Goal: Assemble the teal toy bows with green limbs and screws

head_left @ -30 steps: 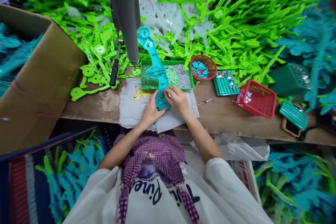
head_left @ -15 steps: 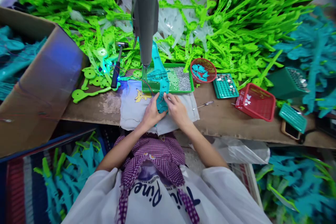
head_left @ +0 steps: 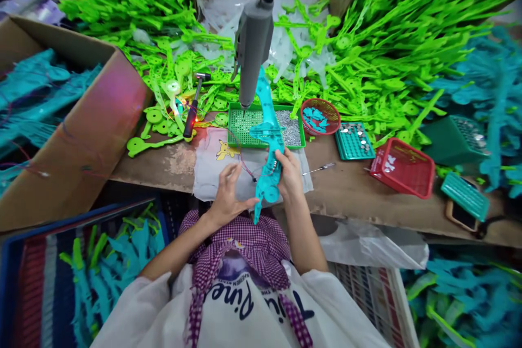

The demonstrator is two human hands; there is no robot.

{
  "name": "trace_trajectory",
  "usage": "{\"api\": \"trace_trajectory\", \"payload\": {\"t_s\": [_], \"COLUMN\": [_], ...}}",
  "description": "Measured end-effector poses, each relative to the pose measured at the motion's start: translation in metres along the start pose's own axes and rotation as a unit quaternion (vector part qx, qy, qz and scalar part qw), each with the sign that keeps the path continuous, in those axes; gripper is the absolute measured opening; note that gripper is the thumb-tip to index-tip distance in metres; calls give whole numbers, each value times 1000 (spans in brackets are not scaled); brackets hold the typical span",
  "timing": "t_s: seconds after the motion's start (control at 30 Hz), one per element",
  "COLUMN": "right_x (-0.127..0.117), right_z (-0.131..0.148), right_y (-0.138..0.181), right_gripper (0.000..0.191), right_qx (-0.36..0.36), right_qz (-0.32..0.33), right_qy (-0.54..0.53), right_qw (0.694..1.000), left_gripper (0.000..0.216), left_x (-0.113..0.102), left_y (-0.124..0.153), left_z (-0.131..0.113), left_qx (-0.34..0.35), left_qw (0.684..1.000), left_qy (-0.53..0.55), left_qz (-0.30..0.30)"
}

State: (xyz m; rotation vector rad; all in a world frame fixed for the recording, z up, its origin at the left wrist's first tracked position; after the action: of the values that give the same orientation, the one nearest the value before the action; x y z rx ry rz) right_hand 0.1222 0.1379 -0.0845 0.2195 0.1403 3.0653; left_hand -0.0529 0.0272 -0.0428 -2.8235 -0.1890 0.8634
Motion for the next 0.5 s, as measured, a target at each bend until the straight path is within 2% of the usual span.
{"api": "trace_trajectory", "payload": {"t_s": [0.1, 0.17, 0.23, 0.3, 0.4, 0.5], "right_x": [-23, -33, -37, -34, -33, -48], "right_z": [-8, -13, -19, -22, -20, -16], "right_y": [27, 43, 58, 68, 78, 86], "right_gripper": [41, 40, 39, 39, 42, 46], "right_qx": [62, 99, 132, 154, 161, 170], "right_qz": [-6, -13, -13, 4, 28, 27], "right_qy": [-37, -53, -60, -60, -45, -30], "right_qw": [997, 994, 989, 986, 986, 985], "left_gripper": [70, 61, 56, 59, 74, 69], "left_x": [-36, -47, -52, -50, -38, -36], "left_y": [11, 0, -25, -57, -100, -112], "left_z": [26, 58, 90, 112, 125, 132], "left_qx": [-87, -173, -243, -269, -269, -296], "left_qw": [994, 978, 955, 943, 945, 935], "left_qy": [18, 80, 131, 133, 90, 62], "left_qz": [-61, -78, -111, -143, -162, -186]}}
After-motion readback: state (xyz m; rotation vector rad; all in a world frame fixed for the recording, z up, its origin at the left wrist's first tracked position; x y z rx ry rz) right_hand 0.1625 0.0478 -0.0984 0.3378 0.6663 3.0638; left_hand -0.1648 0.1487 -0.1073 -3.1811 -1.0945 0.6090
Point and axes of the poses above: each hand's wrist, its own y-axis away from the middle knuckle, its own x-axis out of the palm, z = x × y, the point moved 10 cm from there along -y, towards the middle knuckle, and after that the axes turned 12 degrees about -x, right-handed, at the moved point
